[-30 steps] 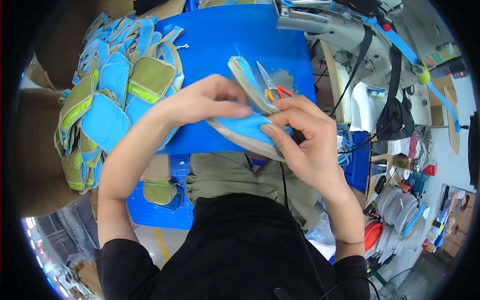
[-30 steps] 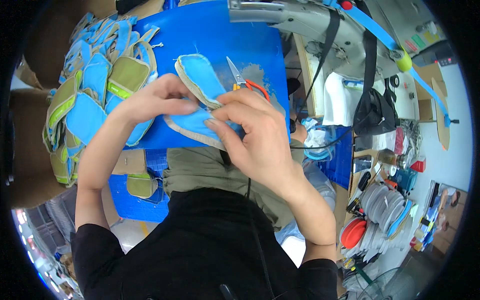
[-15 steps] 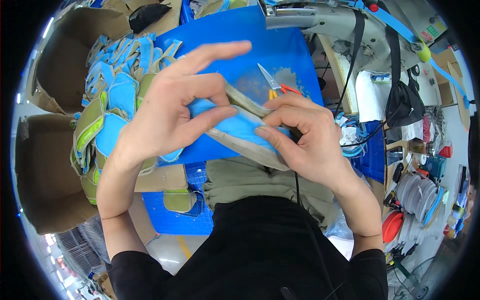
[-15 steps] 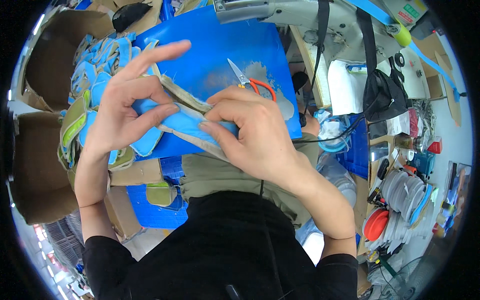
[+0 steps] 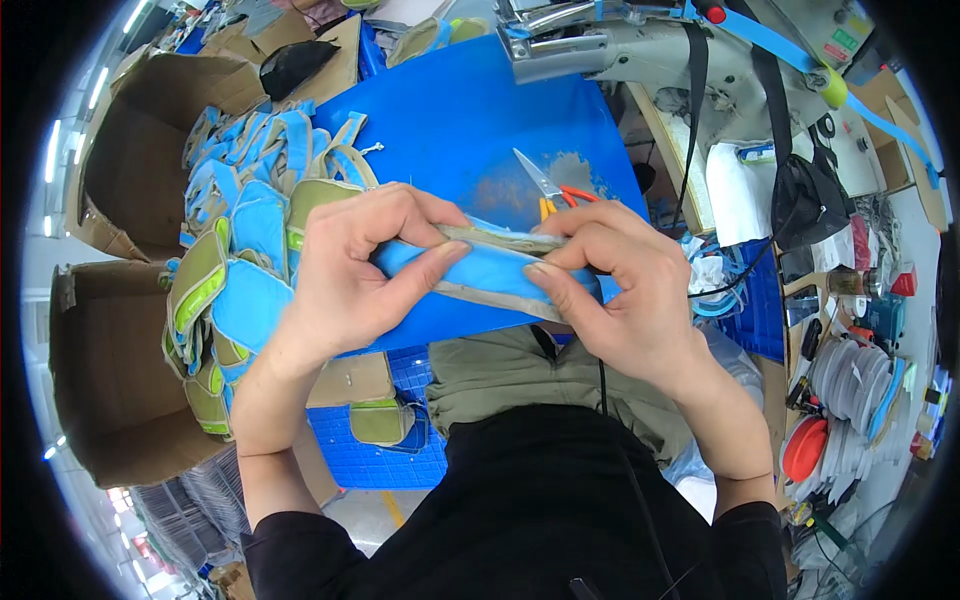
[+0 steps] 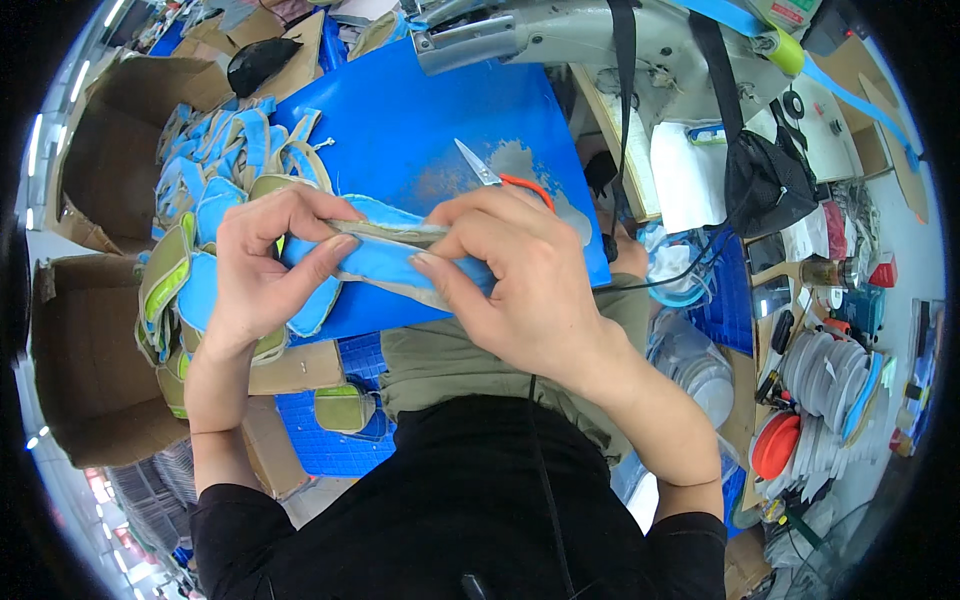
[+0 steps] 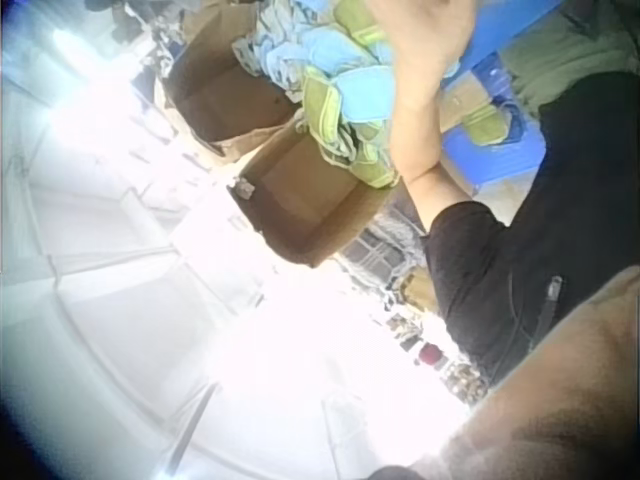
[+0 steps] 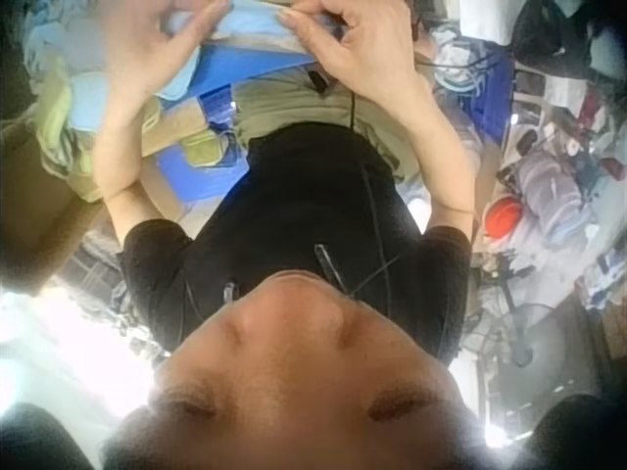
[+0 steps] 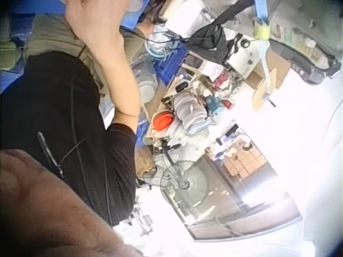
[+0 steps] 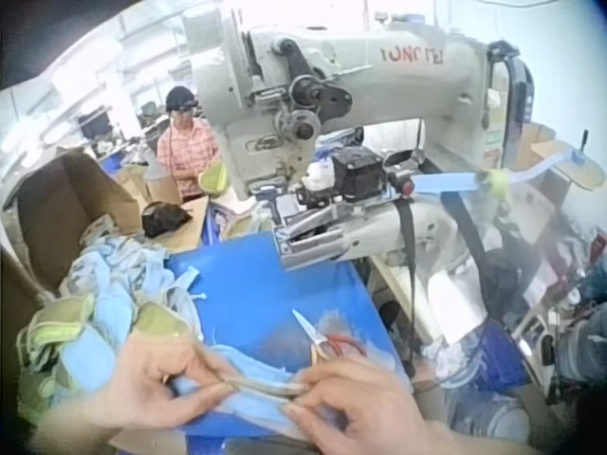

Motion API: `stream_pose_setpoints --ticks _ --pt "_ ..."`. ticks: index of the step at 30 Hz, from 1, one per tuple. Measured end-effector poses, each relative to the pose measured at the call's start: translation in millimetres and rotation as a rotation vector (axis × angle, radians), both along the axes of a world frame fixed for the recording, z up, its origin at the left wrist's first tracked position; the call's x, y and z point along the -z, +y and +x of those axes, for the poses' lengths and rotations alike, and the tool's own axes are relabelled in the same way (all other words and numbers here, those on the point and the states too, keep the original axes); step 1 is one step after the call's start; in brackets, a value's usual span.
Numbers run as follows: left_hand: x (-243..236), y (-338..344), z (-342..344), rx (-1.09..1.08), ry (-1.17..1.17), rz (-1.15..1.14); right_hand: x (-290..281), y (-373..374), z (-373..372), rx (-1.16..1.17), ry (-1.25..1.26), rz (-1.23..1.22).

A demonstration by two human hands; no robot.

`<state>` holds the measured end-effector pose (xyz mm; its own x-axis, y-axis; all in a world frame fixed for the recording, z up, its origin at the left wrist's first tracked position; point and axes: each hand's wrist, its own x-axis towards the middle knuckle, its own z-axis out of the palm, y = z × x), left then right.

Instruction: The person sews a blue fabric strip onto the edge of a beige pouch using a sewing machine. They guide the pouch under the needle, trim excess thread with scissors, and inspect the finished seam. The person repeats this process for multiple pouches, handling them one at a time.

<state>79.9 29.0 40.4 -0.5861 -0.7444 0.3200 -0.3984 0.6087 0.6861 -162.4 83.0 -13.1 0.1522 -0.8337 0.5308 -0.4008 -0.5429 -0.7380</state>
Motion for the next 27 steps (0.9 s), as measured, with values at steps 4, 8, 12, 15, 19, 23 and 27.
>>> stream_pose_setpoints --ticks 4,8,12,15,19,23,27 --pt "2 7 1 -0.042 0.023 0.03 0 0 2 0.007 -0.015 -0.021" --pt "1 11 3 -0.052 0.039 0.038 -2 0 3 0.006 -0.023 -0.05" --pt "-2 13 4 -0.052 0.021 0.03 -3 1 3 0.007 -0.025 -0.05" --pt "-4 16 3 -0.059 0.032 0.004 -6 2 3 0.003 -0.029 -0.056" --pt "-15 23 4 -0.078 0.04 0.004 -17 7 4 -0.004 -0.015 -0.037" --pt "-35 31 6 -0.078 0.033 -0.007 -32 13 6 -0.034 -0.042 -0.025" --pt "-59 36 8 -0.062 0.023 -0.023 -49 17 10 -0.059 -0.099 0.021"
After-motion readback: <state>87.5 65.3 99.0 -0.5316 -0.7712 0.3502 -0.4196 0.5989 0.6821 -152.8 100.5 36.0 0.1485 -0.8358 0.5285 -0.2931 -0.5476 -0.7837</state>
